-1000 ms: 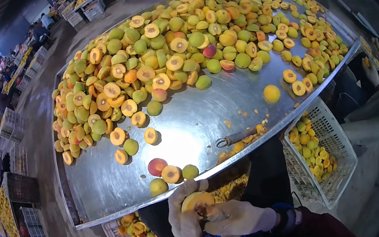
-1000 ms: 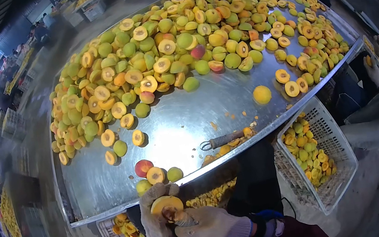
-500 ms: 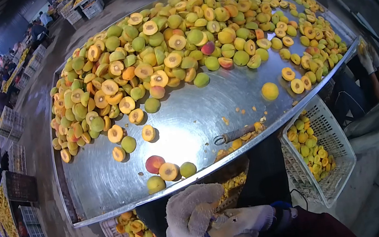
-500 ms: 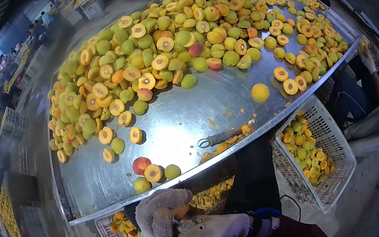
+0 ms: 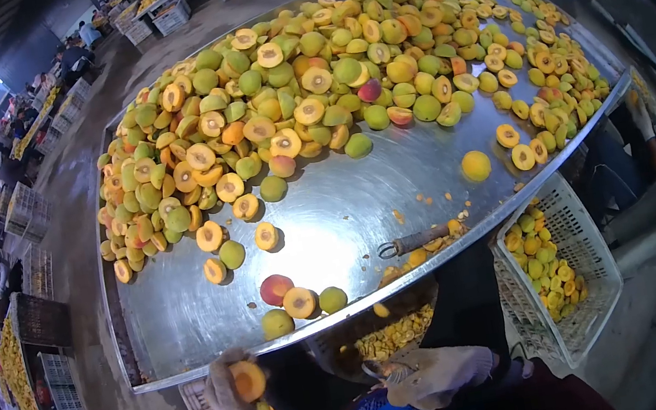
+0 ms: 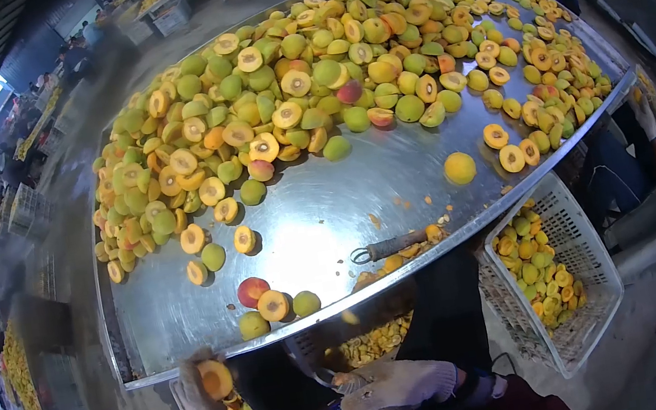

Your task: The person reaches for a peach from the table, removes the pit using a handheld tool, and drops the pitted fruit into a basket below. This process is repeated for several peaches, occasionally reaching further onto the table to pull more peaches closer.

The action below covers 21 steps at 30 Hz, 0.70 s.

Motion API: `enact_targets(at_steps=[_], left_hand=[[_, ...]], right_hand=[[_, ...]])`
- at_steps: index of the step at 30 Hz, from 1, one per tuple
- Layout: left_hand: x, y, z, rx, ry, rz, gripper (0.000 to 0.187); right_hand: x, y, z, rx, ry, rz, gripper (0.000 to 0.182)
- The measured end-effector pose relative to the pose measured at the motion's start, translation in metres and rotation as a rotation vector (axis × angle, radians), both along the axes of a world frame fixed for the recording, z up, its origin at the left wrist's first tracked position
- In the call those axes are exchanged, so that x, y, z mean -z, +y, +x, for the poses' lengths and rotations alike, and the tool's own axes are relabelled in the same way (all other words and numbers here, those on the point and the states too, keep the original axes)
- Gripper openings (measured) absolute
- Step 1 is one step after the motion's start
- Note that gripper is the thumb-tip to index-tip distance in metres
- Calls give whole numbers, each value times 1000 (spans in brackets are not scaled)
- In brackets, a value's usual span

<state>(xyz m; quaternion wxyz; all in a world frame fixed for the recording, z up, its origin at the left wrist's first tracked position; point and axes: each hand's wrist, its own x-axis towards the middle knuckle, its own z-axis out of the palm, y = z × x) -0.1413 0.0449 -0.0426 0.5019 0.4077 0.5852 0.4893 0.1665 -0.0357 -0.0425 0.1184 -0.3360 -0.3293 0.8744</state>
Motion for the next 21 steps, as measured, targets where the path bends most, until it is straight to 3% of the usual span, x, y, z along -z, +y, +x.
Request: enact_targets(at_steps=[1,6,8,10,14,16,17,18,20,21], left_hand=[[2,5,-5,-3,5,3,45],[9,16,-21,82,529,-6,37],[28,44,5,296,616,218,42],[39,78,30,547,1130,565,47],[87,127,40,783,1136,460,46],[79,133,49,622,1034,278,46],[68,132,51,577,791,-46,46],[64,128,50,579,792,-45,46],[64,113,43,479,-260,-128,52],[60,100,48,499,-499,-44,60]], right_hand=[[-2,-4,-7,116,13,-36,27],[-5,8,-31,5,-75,55,30],[-17,14,-33,-26,-60,94,30],[-29,17,-34,3,-184,112,29],[-18,12,-32,54,-229,77,30],[-8,8,-33,105,-228,109,36],[-4,6,-32,106,-230,111,36],[-1,5,-31,149,-207,107,38],[0,8,-31,189,-179,101,41],[-3,11,-31,235,-191,125,44]])
